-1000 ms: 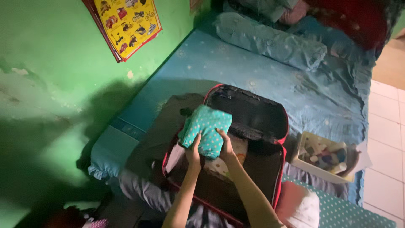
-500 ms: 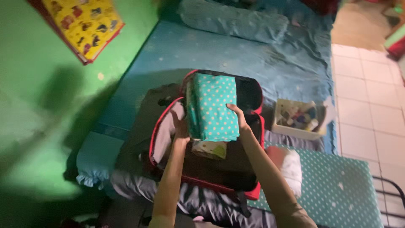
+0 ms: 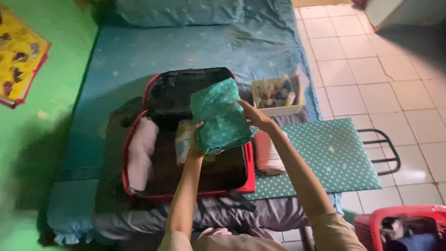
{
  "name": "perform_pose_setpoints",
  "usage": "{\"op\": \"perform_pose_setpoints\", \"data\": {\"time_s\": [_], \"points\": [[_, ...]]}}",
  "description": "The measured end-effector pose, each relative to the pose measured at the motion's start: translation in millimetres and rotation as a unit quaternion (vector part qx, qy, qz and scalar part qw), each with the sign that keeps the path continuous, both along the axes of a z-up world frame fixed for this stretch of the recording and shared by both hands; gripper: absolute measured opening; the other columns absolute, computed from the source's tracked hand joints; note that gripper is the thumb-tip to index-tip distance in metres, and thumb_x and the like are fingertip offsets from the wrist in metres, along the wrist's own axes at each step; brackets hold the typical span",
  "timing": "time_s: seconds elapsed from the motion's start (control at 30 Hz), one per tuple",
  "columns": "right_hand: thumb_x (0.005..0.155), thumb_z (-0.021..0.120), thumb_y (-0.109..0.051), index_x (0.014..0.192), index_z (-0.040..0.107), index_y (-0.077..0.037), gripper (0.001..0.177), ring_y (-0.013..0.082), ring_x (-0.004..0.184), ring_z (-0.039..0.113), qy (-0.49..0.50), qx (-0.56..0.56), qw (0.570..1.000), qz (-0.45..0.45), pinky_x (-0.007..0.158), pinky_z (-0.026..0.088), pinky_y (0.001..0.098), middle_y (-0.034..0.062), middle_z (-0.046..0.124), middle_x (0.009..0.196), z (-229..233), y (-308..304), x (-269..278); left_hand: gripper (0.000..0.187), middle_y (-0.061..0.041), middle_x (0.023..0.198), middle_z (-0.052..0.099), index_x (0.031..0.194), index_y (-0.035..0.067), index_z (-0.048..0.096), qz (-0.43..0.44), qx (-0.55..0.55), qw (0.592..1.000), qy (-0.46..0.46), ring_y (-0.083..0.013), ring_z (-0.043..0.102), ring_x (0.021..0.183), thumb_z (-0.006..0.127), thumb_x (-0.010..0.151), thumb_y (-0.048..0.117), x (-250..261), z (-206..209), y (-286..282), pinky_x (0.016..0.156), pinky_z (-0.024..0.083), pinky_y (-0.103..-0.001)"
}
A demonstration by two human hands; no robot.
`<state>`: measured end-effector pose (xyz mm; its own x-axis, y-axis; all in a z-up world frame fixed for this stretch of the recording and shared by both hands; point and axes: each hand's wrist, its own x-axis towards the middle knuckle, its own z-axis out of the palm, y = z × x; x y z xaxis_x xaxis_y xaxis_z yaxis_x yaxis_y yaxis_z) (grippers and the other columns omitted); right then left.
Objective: The person unpacks a red suitcase placed on a bed, removing folded clothes and a plastic bag of toiletries. Items are transferred one by one into a red laundry basket nearby. The suitcase is left mostly empty by the end.
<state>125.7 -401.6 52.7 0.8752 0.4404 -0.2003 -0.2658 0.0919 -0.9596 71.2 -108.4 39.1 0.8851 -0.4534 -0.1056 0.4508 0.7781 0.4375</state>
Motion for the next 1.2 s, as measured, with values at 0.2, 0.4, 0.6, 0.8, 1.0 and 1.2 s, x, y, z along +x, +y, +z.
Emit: {"op": "perform_pose_setpoints", "data": {"time_s": [0.2,0.4,0.6,0.8,1.0,1.2], "points": [[0.095,0.057,-0.066,0.129,0.062,-0.016,0.06,0.034,0.101,0.068,0.021,-0.063,0.973,-0.219,0.087,0.057,0.0464,0.0162,0.067,0.111,-90.9,-128.6,-44.0,0.064,-0.017,0.138,0.058,0.147,0.006,0.046,-0.015,-0.072,0.997,-0.037,-0.0335,0.06,0.121,0.066,0.094,0.036,-17.8,16.8,-31.8,0.102,0.052,-0.049],[0.095,0.048,-0.043,0.135,0.074,-0.033,0.048,0.0175,0.058,0.052,-0.13,-0.438,0.889,-0.019,0.055,0.048,0.0371,0.0068,0.06,0.067,-189.2,-179.5,-140.4,0.065,-0.017,0.138,0.058,0.147,0.005,0.046,0.017,-0.046,0.998,-0.037,-0.034,0.06,0.121,0.065,0.094,0.037,-25.8,15.7,-43.4,0.103,0.052,-0.05],[0.064,0.089,-0.057,0.099,0.081,0.002,0.069,0.0205,0.068,0.074,0.293,-0.232,0.909,-0.185,0.058,0.06,0.0345,0.0123,0.078,0.088,-136.4,-129.5,-157.8,0.066,-0.018,0.139,0.058,0.148,0.005,0.046,0.071,-0.034,0.996,-0.038,-0.0346,0.06,0.122,0.065,0.094,0.038,-41.3,9.8,-46.2,0.104,0.051,-0.051],[0.07,0.083,-0.053,0.105,0.079,-0.001,0.062,0.0275,0.064,0.071,0.321,-0.209,0.909,-0.162,0.054,0.057,0.0428,0.0143,0.077,0.086,-108.0,-106.3,-148.3,0.067,-0.018,0.14,0.059,0.148,0.005,0.046,0.098,-0.016,0.994,-0.041,-0.0352,0.061,0.122,0.064,0.094,0.039,-45.4,9.0,-48.4,0.104,0.051,-0.052],[0.08,0.079,-0.039,0.12,0.067,-0.001,0.057,0.0337,0.07,0.073,0.319,0.021,0.934,-0.161,0.057,0.06,0.0482,0.0213,0.074,0.097,-120.2,-129.2,-138.1,0.068,-0.019,0.141,0.059,0.149,0.004,0.047,0.11,-0.021,0.992,-0.054,-0.0357,0.061,0.123,0.064,0.094,0.04,-39.8,16.4,-49.4,0.105,0.051,-0.052],[0.092,0.07,-0.038,0.135,0.061,0.005,0.061,0.0301,0.096,0.072,0.16,0.089,0.975,-0.124,0.081,0.063,0.0438,0.0195,0.07,0.121,-81.7,-199.0,-85.7,0.069,-0.019,0.141,0.059,0.15,0.004,0.047,0.029,-0.045,0.996,-0.073,-0.0363,0.061,0.123,0.063,0.094,0.041,-18.2,43.0,-91.7,0.106,0.05,-0.053]]}}
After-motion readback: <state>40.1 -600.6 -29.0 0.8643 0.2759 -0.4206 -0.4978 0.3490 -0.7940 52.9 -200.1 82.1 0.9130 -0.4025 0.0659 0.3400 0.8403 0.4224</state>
